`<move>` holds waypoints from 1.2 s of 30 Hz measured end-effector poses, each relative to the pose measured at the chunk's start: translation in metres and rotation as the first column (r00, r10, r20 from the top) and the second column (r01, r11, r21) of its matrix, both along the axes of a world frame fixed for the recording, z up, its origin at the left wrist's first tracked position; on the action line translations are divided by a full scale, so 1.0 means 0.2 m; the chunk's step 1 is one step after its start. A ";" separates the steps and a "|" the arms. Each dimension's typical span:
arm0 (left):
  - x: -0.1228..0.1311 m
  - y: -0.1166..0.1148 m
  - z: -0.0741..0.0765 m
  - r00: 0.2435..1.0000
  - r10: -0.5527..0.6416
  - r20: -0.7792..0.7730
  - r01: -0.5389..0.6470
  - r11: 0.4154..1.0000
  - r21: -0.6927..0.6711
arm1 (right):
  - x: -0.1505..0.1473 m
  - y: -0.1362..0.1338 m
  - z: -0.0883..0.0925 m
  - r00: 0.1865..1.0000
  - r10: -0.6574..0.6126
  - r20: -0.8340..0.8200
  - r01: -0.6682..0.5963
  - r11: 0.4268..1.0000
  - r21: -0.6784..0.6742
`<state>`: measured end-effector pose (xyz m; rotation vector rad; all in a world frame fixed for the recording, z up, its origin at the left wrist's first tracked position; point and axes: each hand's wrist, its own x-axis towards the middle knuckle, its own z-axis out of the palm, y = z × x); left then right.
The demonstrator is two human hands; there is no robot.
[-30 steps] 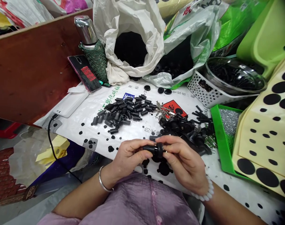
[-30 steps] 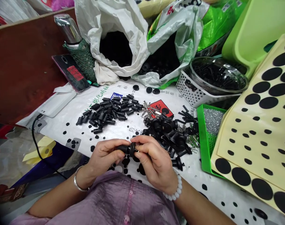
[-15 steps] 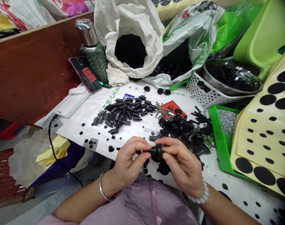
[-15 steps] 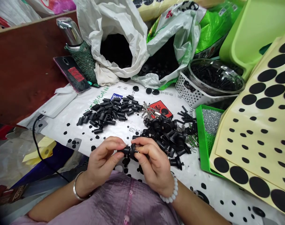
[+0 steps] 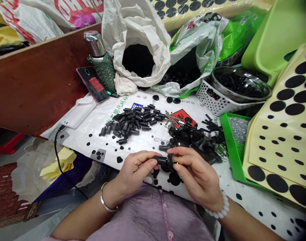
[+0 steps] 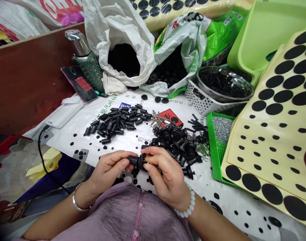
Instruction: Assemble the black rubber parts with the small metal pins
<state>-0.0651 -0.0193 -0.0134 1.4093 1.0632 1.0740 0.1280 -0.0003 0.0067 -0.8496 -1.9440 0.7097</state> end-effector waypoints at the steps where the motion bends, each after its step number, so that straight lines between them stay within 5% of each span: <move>1: 0.00 0.00 0.01 0.999 -0.031 0.007 0.031 0.998 -0.048 | 0.01 0.00 0.00 1.000 0.011 0.012 -0.011 1.000 -0.008; 6: 0.02 -0.01 0.01 0.994 0.006 -0.109 0.004 0.996 0.092 | 0.02 -0.01 -0.01 1.000 -0.010 -0.015 0.008 0.988 -0.156; 11: 0.05 -0.02 -0.01 0.984 -0.001 -0.176 0.019 0.995 0.099 | 0.02 -0.04 0.01 0.999 -0.041 0.022 0.043 0.994 -0.101; 17: 0.02 -0.02 0.01 0.982 -0.084 -0.167 0.106 0.986 0.129 | 0.05 -0.01 0.05 0.974 0.127 0.189 -0.143 0.987 0.072; 23: 0.00 -0.02 0.01 0.979 -0.103 -0.177 0.135 0.975 0.178 | 0.09 0.01 0.08 0.918 0.221 0.330 -0.239 0.971 0.014; 27: 0.01 -0.01 -0.01 0.961 -0.108 -0.256 0.191 0.926 0.326 | 0.09 0.02 0.09 0.900 0.249 0.359 -0.269 0.963 0.007; 36: 0.00 -0.03 -0.05 0.914 0.065 -0.401 0.178 0.824 0.538 | 0.03 0.00 0.07 0.923 0.052 0.381 -0.111 0.985 0.134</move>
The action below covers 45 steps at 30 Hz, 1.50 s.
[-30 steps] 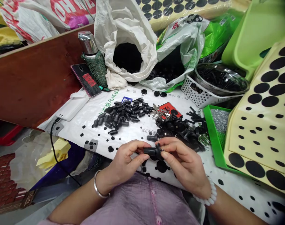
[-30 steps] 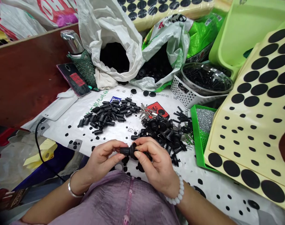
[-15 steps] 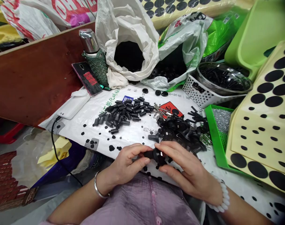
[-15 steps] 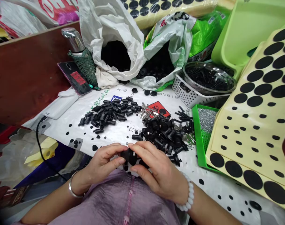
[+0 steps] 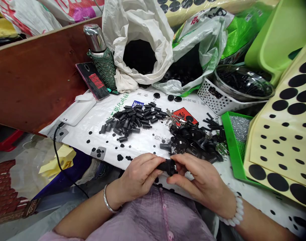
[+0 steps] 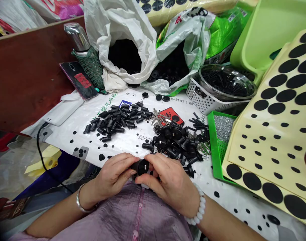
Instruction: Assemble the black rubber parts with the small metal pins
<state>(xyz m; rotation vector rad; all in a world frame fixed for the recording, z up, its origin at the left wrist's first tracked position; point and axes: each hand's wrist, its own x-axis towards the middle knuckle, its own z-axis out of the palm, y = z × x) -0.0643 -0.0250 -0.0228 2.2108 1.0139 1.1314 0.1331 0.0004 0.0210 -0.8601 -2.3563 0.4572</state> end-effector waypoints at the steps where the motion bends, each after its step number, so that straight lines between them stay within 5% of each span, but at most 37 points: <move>1: 0.01 0.00 0.00 1.000 -0.001 0.019 0.001 1.000 -0.013 | -0.01 0.00 0.00 1.000 -0.025 0.001 0.025 1.000 0.007; 7: 0.04 0.04 0.01 0.960 -0.013 0.280 0.099 0.950 -0.297 | 0.01 0.02 0.03 0.997 -0.079 0.018 0.078 0.996 0.048; 12: 0.06 0.03 0.01 0.877 0.127 0.463 0.120 0.876 -0.468 | 0.02 -0.01 -0.01 0.989 -0.114 -0.091 0.098 0.982 -0.163; 20: 0.13 0.01 0.00 0.949 0.218 0.227 -0.191 0.972 -0.136 | -0.11 -0.07 -0.10 0.868 -0.304 -0.393 0.150 0.914 -0.376; 28: 0.02 -0.01 0.07 0.962 0.165 0.219 -0.162 0.986 -0.031 | -0.06 -0.06 -0.10 0.902 -0.236 -0.360 0.141 0.952 -0.271; 31: -0.01 0.03 0.16 0.990 0.025 0.137 -0.037 0.996 0.084 | -0.06 -0.06 -0.09 0.949 -0.152 -0.276 0.106 0.979 -0.175; 34: -0.02 0.06 0.21 0.994 -0.105 0.016 0.105 0.994 0.033 | -0.07 -0.06 -0.08 0.964 -0.128 -0.235 0.099 0.986 -0.131; 39: -0.03 0.07 0.19 0.997 -0.067 0.023 0.070 0.989 -0.128 | -0.06 -0.07 -0.11 0.959 -0.133 -0.251 0.101 0.985 -0.137; 45: -0.03 0.07 0.17 0.991 -0.099 0.090 0.110 0.985 -0.129 | -0.05 -0.08 -0.12 0.923 -0.156 -0.352 0.009 0.922 -0.387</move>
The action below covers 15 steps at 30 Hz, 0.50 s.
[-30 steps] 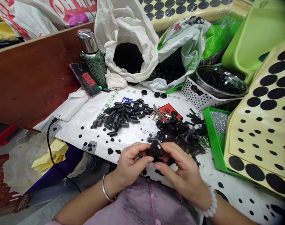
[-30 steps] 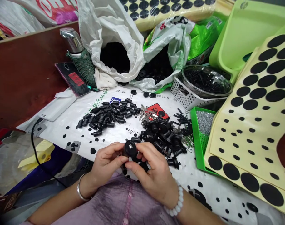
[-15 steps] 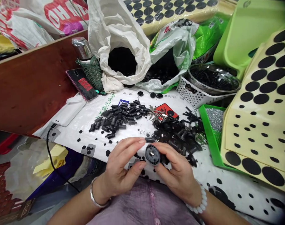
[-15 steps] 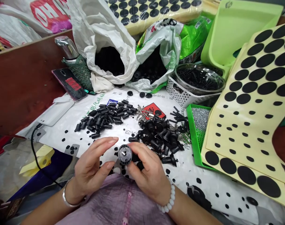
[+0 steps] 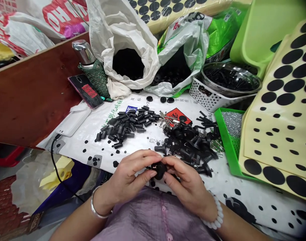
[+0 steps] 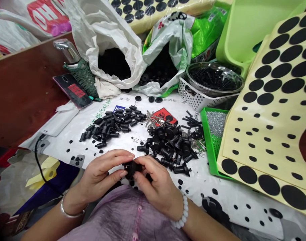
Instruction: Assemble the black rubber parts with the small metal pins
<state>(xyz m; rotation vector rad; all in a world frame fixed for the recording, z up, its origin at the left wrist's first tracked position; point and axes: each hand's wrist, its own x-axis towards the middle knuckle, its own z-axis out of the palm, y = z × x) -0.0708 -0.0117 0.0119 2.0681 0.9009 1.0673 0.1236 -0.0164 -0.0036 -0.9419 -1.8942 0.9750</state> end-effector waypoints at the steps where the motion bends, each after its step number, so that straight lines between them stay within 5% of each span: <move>1: 0.00 0.00 0.00 1.000 0.002 0.016 -0.002 1.000 0.001 | 0.00 0.00 0.00 0.999 0.007 -0.037 -0.009 0.998 -0.057; 7: 0.06 0.01 -0.04 0.991 0.107 0.081 -0.106 0.994 -0.021 | -0.02 -0.01 -0.05 0.984 -0.062 -0.167 0.026 0.977 -0.211; 15: 0.10 -0.02 -0.11 0.972 0.229 0.054 -0.232 0.971 0.049 | 0.00 0.01 -0.06 0.982 -0.186 -0.020 0.186 0.982 0.031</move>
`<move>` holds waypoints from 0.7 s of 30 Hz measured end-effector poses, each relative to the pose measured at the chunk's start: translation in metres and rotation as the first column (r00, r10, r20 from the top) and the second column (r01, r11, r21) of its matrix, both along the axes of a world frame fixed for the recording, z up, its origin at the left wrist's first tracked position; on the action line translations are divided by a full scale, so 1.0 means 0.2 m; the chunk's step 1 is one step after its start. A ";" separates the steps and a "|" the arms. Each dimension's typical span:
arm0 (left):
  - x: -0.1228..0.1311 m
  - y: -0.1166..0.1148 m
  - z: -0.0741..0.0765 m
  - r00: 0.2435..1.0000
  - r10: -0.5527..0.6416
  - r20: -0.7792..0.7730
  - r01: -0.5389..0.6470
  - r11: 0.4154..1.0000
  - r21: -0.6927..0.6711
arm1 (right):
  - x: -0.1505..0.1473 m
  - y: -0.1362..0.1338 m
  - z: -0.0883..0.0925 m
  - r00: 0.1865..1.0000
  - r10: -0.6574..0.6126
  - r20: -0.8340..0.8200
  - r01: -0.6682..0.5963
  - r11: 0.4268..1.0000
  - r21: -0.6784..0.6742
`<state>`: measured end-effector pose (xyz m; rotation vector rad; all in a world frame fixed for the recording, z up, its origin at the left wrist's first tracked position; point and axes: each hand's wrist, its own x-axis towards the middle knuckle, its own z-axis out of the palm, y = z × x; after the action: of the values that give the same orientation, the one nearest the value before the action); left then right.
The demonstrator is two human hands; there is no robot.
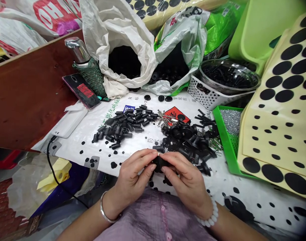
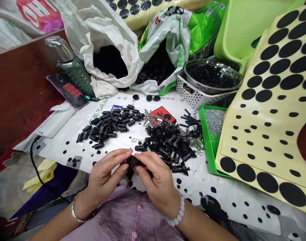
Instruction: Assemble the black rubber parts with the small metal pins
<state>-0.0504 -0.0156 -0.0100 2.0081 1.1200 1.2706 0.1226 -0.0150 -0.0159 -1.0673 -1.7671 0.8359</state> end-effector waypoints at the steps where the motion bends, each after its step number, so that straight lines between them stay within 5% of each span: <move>1: 0.00 -0.01 0.00 1.000 0.004 -0.014 -0.004 1.000 0.019 | 0.00 0.00 0.01 1.000 -0.010 0.020 0.009 0.999 0.031; 7: 0.01 -0.04 -0.04 0.999 -0.041 0.026 0.043 0.997 -0.065 | -0.04 0.02 0.05 0.993 -0.065 0.102 0.045 0.980 0.193; 16: 0.08 -0.04 -0.15 0.964 0.196 0.180 -0.160 0.967 -0.198 | -0.09 0.05 0.03 0.940 -0.141 0.311 0.015 0.927 0.376; 21: 0.08 -0.04 -0.16 0.953 0.210 0.218 -0.164 0.964 -0.210 | -0.10 0.07 0.05 0.951 -0.071 0.302 -0.013 0.964 0.267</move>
<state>-0.0353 -0.0232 -0.0427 1.5928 1.2837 1.3985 0.1017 -0.0008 -0.0061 -1.0830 -2.0508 0.4085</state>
